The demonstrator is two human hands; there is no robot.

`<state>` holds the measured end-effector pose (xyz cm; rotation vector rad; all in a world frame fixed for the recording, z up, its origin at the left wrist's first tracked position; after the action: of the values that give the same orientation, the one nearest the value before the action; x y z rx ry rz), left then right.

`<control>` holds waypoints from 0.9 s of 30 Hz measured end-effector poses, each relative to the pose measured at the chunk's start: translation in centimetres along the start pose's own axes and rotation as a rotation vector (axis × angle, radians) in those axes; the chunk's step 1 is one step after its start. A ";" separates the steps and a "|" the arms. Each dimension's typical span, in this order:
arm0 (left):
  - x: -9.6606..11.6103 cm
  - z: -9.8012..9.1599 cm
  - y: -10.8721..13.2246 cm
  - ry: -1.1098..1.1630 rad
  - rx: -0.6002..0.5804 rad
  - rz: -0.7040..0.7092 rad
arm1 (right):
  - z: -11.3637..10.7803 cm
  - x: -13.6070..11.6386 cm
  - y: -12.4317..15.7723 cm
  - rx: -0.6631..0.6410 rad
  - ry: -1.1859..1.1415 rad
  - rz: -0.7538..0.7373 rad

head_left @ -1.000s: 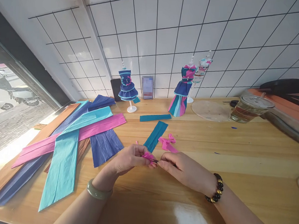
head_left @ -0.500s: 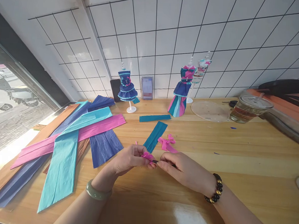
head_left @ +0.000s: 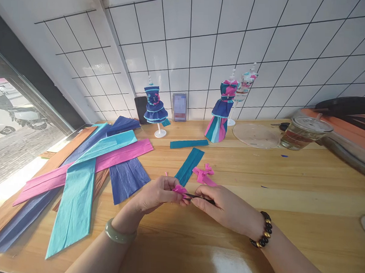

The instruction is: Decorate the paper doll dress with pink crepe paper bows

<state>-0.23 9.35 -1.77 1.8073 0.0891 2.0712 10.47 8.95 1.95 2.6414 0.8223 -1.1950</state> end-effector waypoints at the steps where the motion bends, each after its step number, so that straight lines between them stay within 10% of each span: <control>1: 0.0 0.1 0.0 -0.003 -0.003 0.001 | 0.0 0.1 0.0 0.001 0.014 -0.001; 27: -0.2 0.2 0.0 0.012 -0.010 -0.022 | 0.1 0.3 -0.1 0.027 0.030 -0.031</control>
<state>-0.02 9.29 -1.94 1.7803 0.1017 2.0643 10.50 9.14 1.73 2.6845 0.8608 -1.1846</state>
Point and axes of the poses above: each hand's wrist, its own y-axis away from the middle knuckle, its own z-axis out of the palm, x = y × z, the point moved 9 cm from there along -y, towards the middle knuckle, and after that the axes turned 15 degrees about x, right-handed, at the moved point
